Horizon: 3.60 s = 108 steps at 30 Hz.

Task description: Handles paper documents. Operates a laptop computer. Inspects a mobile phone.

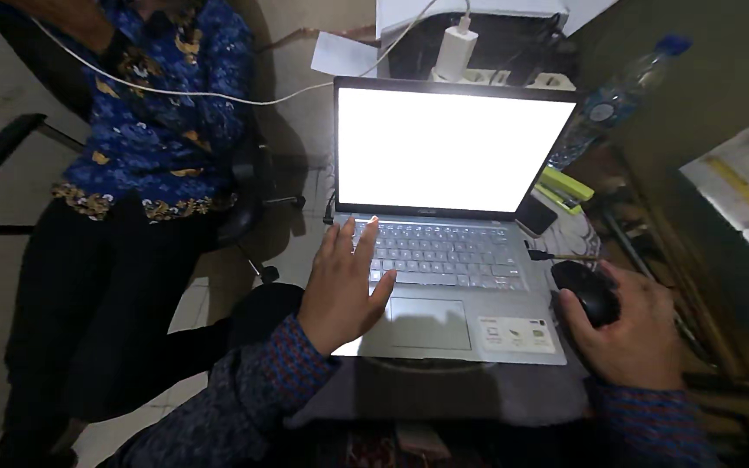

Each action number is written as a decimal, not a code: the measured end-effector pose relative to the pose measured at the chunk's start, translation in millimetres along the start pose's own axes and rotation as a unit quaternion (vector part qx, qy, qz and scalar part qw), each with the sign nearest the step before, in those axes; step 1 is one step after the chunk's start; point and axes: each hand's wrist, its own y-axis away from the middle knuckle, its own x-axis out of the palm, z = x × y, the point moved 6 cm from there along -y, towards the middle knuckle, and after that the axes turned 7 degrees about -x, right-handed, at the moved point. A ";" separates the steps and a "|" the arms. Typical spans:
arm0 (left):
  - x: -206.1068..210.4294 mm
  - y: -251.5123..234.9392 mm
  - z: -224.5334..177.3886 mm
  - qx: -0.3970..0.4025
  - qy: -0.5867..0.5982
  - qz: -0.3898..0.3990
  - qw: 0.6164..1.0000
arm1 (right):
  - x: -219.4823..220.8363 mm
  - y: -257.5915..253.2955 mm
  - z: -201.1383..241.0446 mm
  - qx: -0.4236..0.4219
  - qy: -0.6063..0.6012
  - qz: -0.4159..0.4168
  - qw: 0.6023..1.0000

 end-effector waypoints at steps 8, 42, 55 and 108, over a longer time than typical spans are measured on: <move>0.3 0.9 0.3 0.003 -0.010 -0.003 1.000 | 13.0 1.6 -3.1 -0.010 0.011 0.040 0.999; -0.5 1.2 -0.7 0.006 -0.020 -0.017 1.000 | 12.0 1.3 -4.9 0.017 0.025 0.030 0.999; -0.1 1.1 -0.5 0.000 -0.017 -0.011 1.000 | 9.5 2.5 -4.5 0.022 0.026 0.026 0.999; -0.4 0.7 -1.1 -0.006 -0.017 -0.008 1.000 | 6.2 4.3 -4.6 0.031 0.019 0.025 0.999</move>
